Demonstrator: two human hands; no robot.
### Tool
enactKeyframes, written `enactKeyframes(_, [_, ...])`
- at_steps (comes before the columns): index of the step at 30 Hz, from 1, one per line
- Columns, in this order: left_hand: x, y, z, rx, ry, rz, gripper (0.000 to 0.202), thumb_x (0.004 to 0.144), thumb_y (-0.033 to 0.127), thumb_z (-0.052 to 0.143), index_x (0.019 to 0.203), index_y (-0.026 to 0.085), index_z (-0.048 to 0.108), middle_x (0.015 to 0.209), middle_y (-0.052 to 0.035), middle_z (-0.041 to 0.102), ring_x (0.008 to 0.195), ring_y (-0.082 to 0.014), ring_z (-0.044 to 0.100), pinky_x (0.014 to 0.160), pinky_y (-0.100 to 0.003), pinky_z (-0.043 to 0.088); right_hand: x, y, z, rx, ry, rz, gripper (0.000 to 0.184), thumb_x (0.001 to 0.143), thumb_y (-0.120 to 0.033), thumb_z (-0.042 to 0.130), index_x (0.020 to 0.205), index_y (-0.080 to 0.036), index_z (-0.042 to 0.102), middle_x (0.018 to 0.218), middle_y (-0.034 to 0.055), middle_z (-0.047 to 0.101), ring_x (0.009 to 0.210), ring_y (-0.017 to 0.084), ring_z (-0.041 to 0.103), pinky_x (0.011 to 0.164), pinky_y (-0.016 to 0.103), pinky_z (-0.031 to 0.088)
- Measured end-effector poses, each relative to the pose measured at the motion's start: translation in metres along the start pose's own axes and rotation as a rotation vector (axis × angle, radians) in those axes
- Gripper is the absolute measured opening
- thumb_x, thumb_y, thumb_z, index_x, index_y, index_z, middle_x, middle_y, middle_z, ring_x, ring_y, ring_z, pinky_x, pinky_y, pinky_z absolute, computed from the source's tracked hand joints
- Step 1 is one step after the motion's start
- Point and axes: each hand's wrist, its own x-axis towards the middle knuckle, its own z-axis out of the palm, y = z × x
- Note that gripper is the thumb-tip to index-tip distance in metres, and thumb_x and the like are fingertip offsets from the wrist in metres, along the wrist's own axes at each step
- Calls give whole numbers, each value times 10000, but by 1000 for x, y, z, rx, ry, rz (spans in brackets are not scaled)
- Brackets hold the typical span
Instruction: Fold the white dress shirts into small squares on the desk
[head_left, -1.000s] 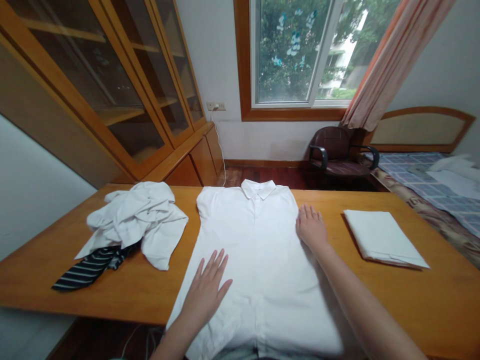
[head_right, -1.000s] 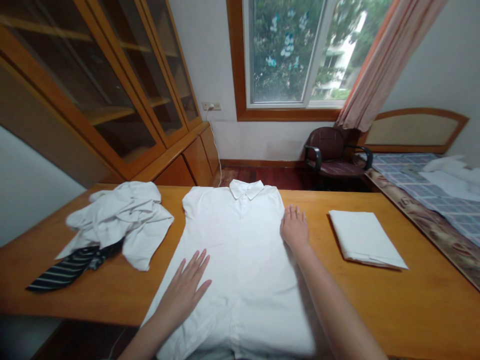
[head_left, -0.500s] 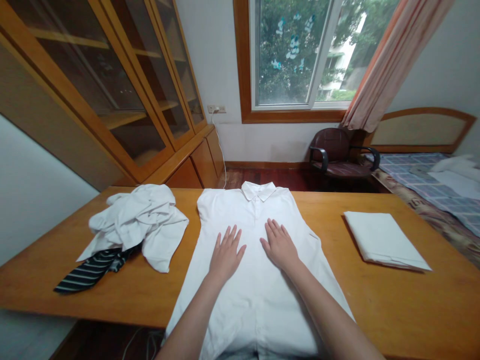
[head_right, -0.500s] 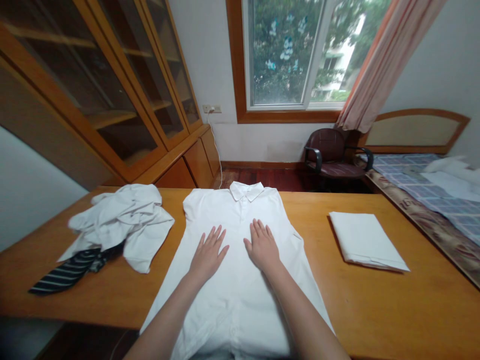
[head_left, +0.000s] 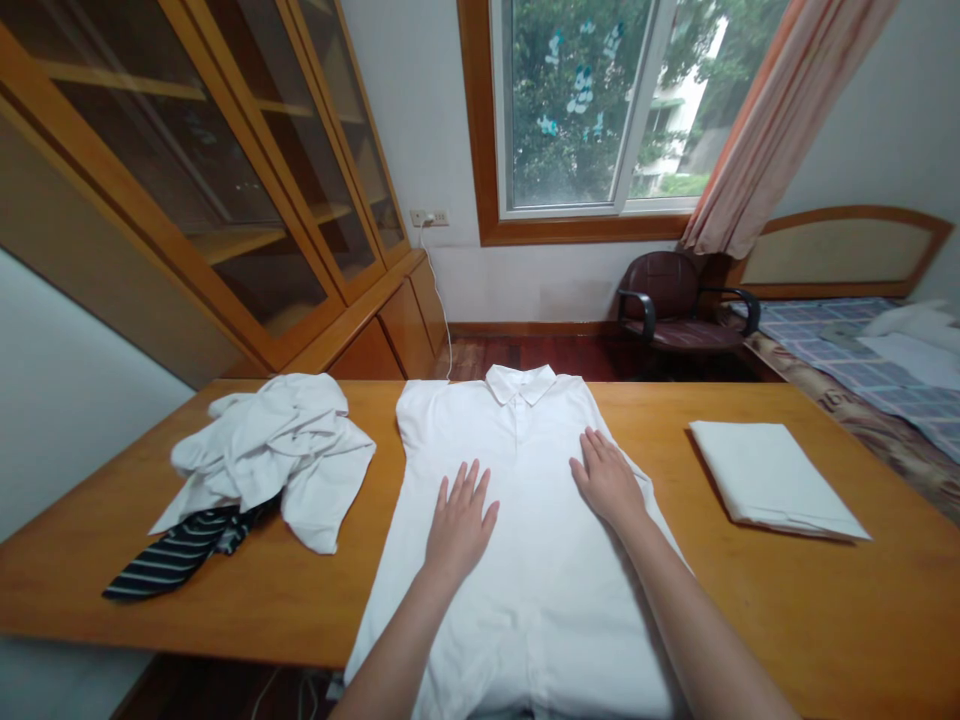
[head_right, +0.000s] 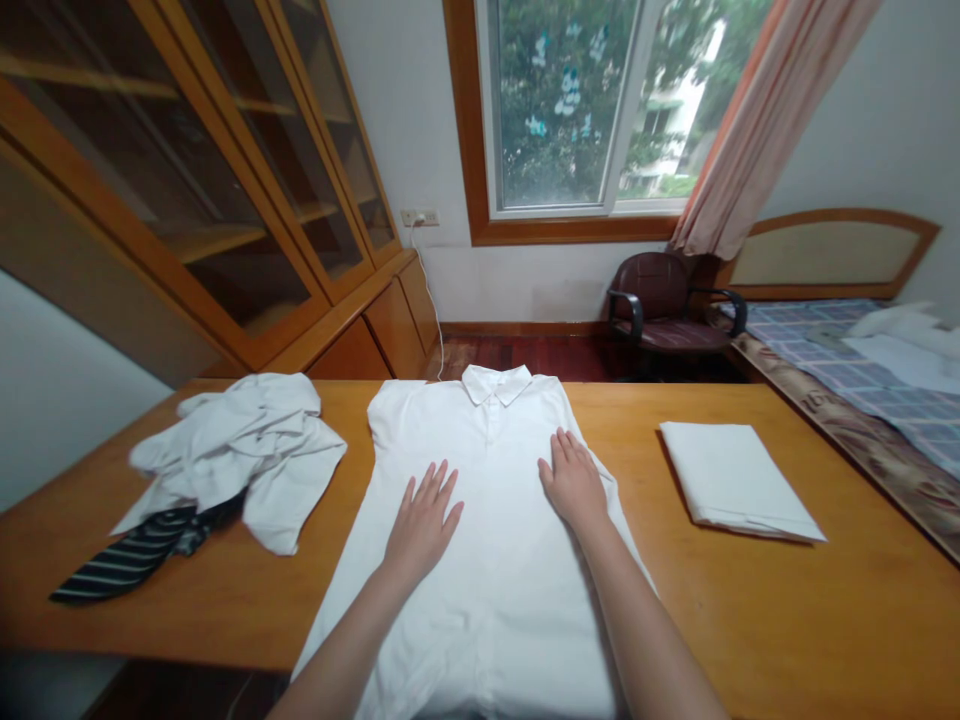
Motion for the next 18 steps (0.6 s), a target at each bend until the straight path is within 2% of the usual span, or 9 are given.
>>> enactKeyframes(12, [-1,6,-4,0,19,24,518,1012,413,366,1496,242,434,1602,-51,341,1491,-260,299,1210,-528,281,-9,6,-1,-9,-1,15,593,994,-396,362,1462,-45,456,1556,160,409,1462,285,331,1194,433,260])
enactKeyframes(18, [-14,10,-6,18,72,27,509,1014,365,375,1498,217,430,1604,-52,337,1487,-257,308,1200,-521,298,-19,5,-1,15,27,-20,558,991,-365,383,1443,-54,484,1541,169,431,1454,293,343,1187,448,266])
